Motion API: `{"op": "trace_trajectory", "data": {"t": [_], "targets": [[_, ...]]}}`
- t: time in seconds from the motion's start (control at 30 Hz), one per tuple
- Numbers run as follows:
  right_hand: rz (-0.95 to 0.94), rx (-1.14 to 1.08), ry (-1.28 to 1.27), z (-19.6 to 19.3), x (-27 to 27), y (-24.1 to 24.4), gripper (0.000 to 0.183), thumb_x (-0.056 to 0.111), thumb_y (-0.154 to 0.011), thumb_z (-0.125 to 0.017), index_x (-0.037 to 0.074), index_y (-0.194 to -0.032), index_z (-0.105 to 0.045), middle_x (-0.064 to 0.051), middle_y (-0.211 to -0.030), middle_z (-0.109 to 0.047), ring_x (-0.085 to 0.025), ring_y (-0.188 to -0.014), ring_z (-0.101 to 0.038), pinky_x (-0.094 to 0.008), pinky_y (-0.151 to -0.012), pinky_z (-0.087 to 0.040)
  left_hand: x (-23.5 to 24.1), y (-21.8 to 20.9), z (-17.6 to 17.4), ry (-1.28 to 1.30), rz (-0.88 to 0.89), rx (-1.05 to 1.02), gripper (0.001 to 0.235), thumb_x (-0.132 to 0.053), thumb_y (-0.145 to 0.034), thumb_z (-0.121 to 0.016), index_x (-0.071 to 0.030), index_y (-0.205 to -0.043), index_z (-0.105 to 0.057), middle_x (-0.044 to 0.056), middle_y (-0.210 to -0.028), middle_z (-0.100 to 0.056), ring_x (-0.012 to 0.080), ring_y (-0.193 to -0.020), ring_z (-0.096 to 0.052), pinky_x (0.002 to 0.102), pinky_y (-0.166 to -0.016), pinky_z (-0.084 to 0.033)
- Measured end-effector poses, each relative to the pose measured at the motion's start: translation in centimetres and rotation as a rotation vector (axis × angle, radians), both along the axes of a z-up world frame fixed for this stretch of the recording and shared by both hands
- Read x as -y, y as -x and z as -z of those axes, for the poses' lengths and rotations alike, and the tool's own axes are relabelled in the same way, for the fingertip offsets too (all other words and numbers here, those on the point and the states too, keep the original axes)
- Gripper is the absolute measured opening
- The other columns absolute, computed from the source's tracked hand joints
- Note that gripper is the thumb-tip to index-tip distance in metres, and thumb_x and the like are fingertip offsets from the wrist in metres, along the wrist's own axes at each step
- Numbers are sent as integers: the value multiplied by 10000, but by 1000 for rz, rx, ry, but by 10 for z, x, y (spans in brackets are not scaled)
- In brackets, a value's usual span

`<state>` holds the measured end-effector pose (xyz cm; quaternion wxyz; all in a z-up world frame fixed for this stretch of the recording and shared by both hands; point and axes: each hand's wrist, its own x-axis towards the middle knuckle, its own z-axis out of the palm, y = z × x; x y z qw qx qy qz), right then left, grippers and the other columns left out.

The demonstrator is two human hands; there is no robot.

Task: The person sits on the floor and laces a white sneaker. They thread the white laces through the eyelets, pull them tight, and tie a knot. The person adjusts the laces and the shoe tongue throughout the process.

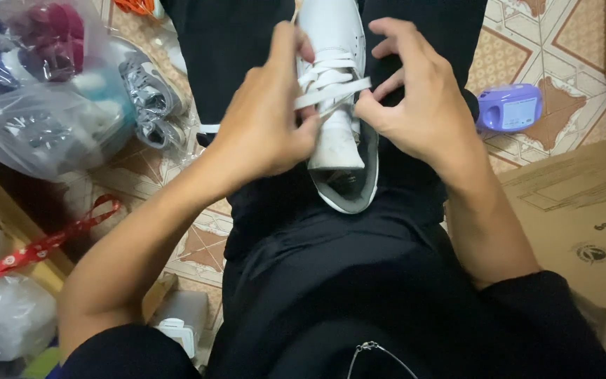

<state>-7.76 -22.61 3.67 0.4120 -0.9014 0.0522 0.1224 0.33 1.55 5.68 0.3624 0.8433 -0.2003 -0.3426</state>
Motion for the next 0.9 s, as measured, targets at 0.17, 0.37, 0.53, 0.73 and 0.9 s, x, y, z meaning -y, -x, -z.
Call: {"op": "trace_trajectory", "data": {"t": [0.17,0.37,0.53,0.73,0.9], "targets": [[-102,98,47,8,-8,1,597,110,-1064,-762,43,-1657,-729,-154,-1484,-765,-234,-1003,-843,-438,-943,-601,-21,16,-14,-51,-28,-23,593,-61,-987,-783,-204,-1427,-412,-13,-752,-698,339,-645,-717,491,-714,-531],[-140,170,80,20,-7,4,470,99,-1079,-769,50,-1538,-855,-144,-1480,-808,-224,-1001,-819,-445,-968,-620,-30,34,5,48,-29,206,653,-83,-1005,-886,-147,-1525,-496,105,-1142,-755,392,-1001,-744,503,-939,-574],[-147,204,32,20,-5,8,416,65,-1111,-809,39,-1524,-852,-164,-1477,-800,-235,-1055,-832,-417,-1022,-611,-25,69,17,-38,-70,692,457,-279,-1036,-1049,-84,-1341,-771,182,-1289,-586,423,-1163,-569,548,-957,-495],[-112,241,46,16,-8,10,434,69,-1122,-851,-28,-1543,-815,-180,-1432,-809,-250,-1059,-891,-397,-1012,-634,-11,83,32,-93,-129,777,227,-315,-1143,-927,-121,-1181,-817,197,-1278,-580,438,-1122,-572,574,-886,-490],[-96,154,81,9,-11,9,560,176,-1069,-882,32,-1597,-763,-145,-1431,-790,-241,-1096,-895,-414,-1005,-633,-10,81,40,-117,-153,781,285,-350,-1140,-937,-92,-1104,-821,183,-1226,-587,427,-1054,-585,572,-812,-489]]}}
